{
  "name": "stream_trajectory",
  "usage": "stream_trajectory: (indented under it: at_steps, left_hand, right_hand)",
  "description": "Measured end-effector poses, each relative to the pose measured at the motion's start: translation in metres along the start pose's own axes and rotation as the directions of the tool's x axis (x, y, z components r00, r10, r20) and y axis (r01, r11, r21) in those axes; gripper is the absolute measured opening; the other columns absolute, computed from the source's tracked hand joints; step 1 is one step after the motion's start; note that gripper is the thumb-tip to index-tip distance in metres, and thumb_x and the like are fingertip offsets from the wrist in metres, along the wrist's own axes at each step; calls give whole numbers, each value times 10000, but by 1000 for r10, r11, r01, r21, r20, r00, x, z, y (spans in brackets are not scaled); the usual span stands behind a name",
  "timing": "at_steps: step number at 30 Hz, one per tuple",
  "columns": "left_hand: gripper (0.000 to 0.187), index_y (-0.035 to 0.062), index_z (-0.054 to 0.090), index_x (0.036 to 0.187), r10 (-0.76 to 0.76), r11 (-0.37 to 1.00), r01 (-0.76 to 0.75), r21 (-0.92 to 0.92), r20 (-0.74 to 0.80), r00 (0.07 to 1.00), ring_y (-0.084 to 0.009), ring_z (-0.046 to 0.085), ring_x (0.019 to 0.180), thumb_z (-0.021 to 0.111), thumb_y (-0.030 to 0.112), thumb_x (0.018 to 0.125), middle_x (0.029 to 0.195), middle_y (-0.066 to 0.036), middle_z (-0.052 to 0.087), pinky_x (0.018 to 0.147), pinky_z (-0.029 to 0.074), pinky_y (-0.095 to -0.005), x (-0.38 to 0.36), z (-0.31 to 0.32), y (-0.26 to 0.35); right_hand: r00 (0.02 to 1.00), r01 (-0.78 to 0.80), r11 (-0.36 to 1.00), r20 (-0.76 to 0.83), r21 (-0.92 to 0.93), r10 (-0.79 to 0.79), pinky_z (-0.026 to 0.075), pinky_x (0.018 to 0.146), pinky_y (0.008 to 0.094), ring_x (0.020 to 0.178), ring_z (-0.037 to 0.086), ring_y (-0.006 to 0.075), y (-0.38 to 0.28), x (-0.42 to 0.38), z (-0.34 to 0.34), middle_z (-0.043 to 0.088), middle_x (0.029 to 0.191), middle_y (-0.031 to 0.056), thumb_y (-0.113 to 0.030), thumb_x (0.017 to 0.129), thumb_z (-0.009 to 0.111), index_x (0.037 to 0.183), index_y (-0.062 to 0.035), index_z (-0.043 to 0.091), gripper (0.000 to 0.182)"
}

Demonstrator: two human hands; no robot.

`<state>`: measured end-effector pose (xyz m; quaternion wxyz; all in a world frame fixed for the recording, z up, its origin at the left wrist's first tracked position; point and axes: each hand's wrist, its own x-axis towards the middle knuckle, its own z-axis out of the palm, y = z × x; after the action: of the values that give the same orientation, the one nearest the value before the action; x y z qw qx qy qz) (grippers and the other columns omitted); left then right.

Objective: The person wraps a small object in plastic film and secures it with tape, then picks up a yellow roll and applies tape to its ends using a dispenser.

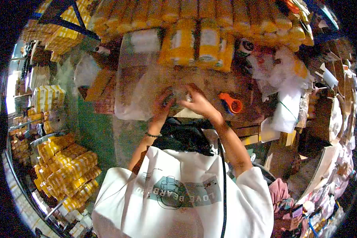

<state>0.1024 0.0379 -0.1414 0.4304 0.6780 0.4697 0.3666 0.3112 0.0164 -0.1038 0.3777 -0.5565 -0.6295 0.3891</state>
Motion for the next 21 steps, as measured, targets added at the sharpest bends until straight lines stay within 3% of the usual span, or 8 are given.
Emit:
stream_trajectory:
  at_steps: [4,6,9,11,12,14,18,21]
  left_hand:
    - [293,10,698,1143,-25,995,18,-95,-71,997,-276,576,1206,708,70,857,1330,-149,595,975,457,-351,-4,7,-2]
    - [282,7,706,1130,-41,991,25,-130,-116,992,-268,586,1186,715,69,855,1339,-153,591,928,481,-341,-6,8,2]
    - [264,10,718,1109,-27,995,43,90,-166,986,-269,631,1016,730,71,852,1246,-168,605,759,508,-336,-6,7,8]
    - [271,23,723,1111,355,868,-233,439,-219,909,-261,617,818,739,75,846,1117,-159,589,624,476,-340,-7,6,-5]
    - [271,23,723,1111,352,870,-231,436,-221,909,-261,617,818,739,75,846,1117,-159,589,624,476,-340,-11,6,-14]
    - [307,50,716,1140,12,980,19,200,-150,989,-263,579,727,745,77,836,1035,-155,550,607,463,-348,-15,3,-23]
    - [329,63,707,1167,56,961,-52,270,-7,998,-257,608,768,739,69,839,1056,-158,567,622,484,-345,-9,-21,-9]
    - [299,45,705,1146,-78,996,72,61,105,991,-256,636,806,734,65,848,1050,-150,588,653,517,-342,-2,-33,4]
  right_hand:
    - [989,146,989,27,-2,-146,495,791,377,913,624,316,-5,14,14,639,1005,163,-170,862,702,1181,-27,634,356]
    - [995,66,998,74,-5,-66,501,796,386,922,631,333,-8,16,14,649,1017,163,-159,861,697,1146,-34,657,314]
    - [991,12,997,131,-76,-2,513,800,405,926,641,359,-11,18,11,660,1027,166,-145,861,686,1086,-38,685,250]
    - [989,40,989,146,-141,-19,519,800,417,923,645,367,-11,20,12,662,1024,168,-143,862,680,1061,-36,689,226]
    - [984,85,977,169,-193,-52,524,796,427,920,644,375,-10,22,13,663,1027,174,-136,862,671,1051,-34,686,215]
    - [977,132,960,195,-248,-84,528,792,438,917,643,382,-13,26,14,664,1030,179,-129,863,662,1040,-32,684,203]
    - [957,124,972,285,-201,-63,516,767,478,884,641,402,-12,35,15,674,954,181,-251,915,603,998,-61,674,219]
    - [929,123,960,368,-252,-23,513,764,485,881,643,404,-10,42,11,675,942,191,-266,913,596,1001,-62,676,237]
